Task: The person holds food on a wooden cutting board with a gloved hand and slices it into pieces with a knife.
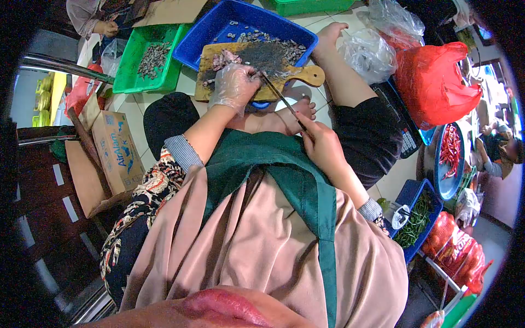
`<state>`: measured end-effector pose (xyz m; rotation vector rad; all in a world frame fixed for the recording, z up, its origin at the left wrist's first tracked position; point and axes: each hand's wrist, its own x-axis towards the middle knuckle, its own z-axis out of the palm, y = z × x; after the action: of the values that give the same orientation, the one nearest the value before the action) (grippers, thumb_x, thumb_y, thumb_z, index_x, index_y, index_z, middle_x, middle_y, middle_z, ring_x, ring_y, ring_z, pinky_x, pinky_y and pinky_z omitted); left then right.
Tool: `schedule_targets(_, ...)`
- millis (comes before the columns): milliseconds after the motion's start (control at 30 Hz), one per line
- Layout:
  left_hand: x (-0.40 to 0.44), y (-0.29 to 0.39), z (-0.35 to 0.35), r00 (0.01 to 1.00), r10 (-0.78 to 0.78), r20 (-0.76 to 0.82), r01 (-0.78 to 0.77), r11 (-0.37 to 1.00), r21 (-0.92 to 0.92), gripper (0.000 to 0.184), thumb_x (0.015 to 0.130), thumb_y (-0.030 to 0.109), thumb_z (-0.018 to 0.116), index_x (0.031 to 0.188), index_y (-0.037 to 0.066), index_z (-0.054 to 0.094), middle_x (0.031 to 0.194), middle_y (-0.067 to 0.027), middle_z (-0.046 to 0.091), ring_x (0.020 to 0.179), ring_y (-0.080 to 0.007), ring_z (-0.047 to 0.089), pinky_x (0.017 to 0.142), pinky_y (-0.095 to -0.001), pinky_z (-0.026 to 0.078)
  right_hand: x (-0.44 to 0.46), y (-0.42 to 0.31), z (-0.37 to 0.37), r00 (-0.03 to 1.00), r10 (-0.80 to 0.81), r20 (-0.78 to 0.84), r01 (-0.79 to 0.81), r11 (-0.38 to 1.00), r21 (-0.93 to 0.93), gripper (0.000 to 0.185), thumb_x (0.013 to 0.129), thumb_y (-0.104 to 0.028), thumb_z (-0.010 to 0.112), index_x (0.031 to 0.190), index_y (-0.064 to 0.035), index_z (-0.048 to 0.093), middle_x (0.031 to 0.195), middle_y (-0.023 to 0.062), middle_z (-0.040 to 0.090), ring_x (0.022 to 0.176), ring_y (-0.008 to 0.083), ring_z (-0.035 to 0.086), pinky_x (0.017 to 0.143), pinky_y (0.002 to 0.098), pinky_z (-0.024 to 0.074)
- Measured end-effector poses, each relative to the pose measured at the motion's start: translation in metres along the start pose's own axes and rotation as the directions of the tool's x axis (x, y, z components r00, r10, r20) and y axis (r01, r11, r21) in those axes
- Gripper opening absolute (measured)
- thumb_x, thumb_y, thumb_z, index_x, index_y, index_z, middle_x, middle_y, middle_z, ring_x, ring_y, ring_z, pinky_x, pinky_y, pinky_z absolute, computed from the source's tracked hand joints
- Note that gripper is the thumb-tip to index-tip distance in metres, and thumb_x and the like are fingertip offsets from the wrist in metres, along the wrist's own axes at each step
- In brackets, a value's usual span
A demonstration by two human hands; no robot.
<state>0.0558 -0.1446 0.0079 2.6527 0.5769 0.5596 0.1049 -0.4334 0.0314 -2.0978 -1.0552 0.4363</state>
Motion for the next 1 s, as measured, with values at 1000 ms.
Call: schedule_targets(1000,-0.014,-0.014,-0.017,0.998,-0.057,0.039,0.058,0.998,-0.028,0.025,0.081,0.029,0.073,0.088,0.005,0.077,0.088,-0.0196,0.073,0.092,-0.0385,0.069,0.086,-0.0501,0.053,0.023,-0.038,-0.044,0.99,-0.01,0.144,0.036,0.984,-0.176,0.054,0.085,0.003,0.067,0.138,-0.0106,0.063,0.097,0.0219,0.069,0.09,0.0397,0.067,0.083,0.0455,0.0539)
